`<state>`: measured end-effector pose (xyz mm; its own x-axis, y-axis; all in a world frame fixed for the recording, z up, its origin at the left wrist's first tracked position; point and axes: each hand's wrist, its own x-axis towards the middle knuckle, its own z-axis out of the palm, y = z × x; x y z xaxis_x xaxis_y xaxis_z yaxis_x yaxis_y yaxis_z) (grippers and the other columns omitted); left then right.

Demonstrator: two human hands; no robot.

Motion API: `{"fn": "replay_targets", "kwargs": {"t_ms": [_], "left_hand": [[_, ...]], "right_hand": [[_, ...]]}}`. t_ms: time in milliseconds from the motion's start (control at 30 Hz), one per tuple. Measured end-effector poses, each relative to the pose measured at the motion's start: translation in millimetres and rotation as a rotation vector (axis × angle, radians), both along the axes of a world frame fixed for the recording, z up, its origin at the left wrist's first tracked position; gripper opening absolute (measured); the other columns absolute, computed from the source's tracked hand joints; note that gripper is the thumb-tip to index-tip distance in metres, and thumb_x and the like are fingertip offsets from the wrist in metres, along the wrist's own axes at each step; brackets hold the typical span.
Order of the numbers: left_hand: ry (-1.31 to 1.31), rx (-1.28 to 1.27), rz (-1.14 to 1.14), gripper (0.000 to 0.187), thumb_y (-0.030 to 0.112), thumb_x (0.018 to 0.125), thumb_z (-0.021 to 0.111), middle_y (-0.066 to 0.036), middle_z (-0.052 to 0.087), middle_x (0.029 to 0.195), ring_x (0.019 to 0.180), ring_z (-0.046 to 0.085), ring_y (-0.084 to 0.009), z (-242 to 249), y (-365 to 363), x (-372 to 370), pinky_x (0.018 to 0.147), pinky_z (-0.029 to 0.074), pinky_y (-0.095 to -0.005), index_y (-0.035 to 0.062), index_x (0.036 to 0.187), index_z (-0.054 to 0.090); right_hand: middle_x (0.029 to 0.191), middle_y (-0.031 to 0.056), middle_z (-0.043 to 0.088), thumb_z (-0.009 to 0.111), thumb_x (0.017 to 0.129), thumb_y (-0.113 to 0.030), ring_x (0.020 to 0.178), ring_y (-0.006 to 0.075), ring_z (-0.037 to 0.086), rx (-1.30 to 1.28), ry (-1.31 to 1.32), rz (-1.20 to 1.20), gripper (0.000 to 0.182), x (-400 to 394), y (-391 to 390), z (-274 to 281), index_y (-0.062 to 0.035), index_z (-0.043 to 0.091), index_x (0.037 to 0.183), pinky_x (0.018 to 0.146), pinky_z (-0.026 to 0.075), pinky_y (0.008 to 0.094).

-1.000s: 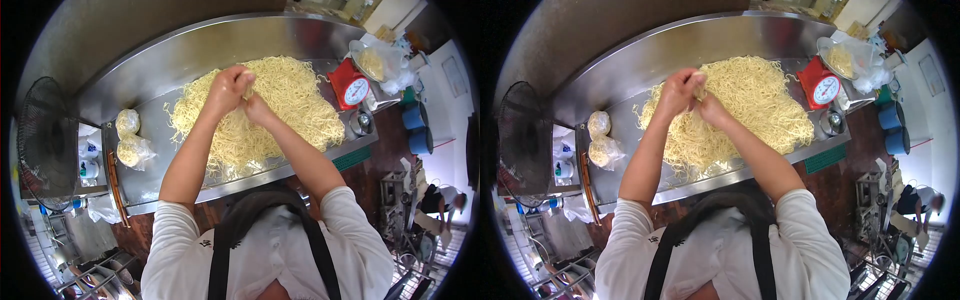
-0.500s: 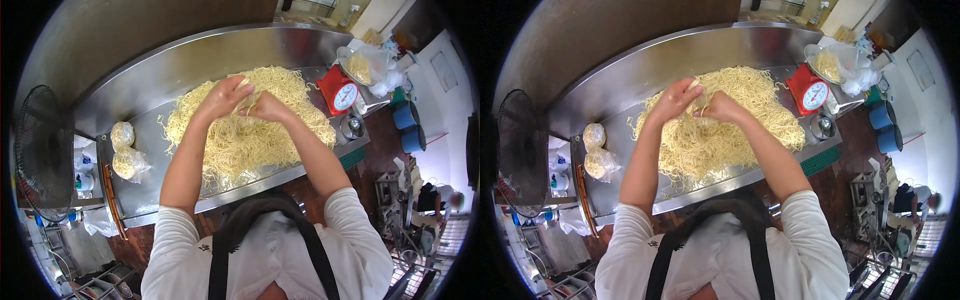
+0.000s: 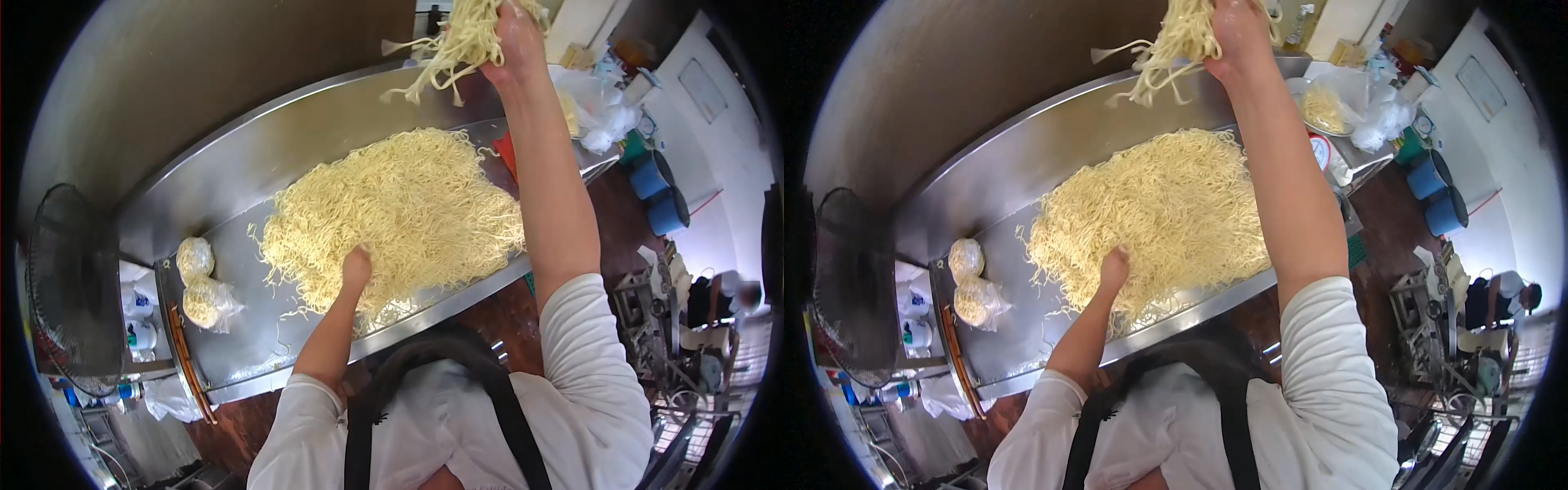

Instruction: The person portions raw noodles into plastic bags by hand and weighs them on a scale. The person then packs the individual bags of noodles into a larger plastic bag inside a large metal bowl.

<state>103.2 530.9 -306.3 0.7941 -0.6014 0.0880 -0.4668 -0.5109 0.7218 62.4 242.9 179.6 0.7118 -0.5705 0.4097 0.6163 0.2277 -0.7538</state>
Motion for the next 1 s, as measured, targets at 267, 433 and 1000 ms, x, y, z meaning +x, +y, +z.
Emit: {"fn": "replay_targets", "kwargs": {"t_ms": [267,433,1000], "left_hand": [[-0.306,-0.061,-0.022,0.037,-0.001,0.072,0.058,-0.028,0.063,0.102,0.095,0.059,-0.0446,125,-27,32,0.086,0.047,-0.0512,-0.0075,0.109,0.062],[0.131,-0.341,-0.088,0.043,0.031,0.091,0.066,-0.017,0.067,0.099,0.086,0.064,-0.026,234,-126,0,0.078,0.052,-0.036,-0.003,0.117,0.061],[0.674,-1.037,-0.075,0.022,0.019,0.101,0.049,-0.002,0.056,0.07,0.056,0.056,-0.014,329,-599,-90,0.047,0.045,-0.0315,0.0037,0.092,0.063]], "right_hand": [[0.12,0.0087,0.059,0.056,0.093,-0.011,0.11,0.0208,0.055,0.163,0.425,-0.179,0.037,-92,-46,-244,-0.003,0.05,0.129,0.094,0.045,0.0354],[0.105,0.0152,0.066,0.045,0.098,-0.014,0.086,0.0251,0.068,0.479,0.47,-0.194,0.027,-220,-87,-275,-0.0042,0.054,0.123,0.076,0.058,0.0394],[0.104,0.0202,0.067,0.065,0.073,-0.005,0.098,0.0367,0.063,-1.214,0.459,-0.662,0.028,-177,-396,-120,-0.0028,0.068,0.101,0.086,0.05,0.0422]]}}
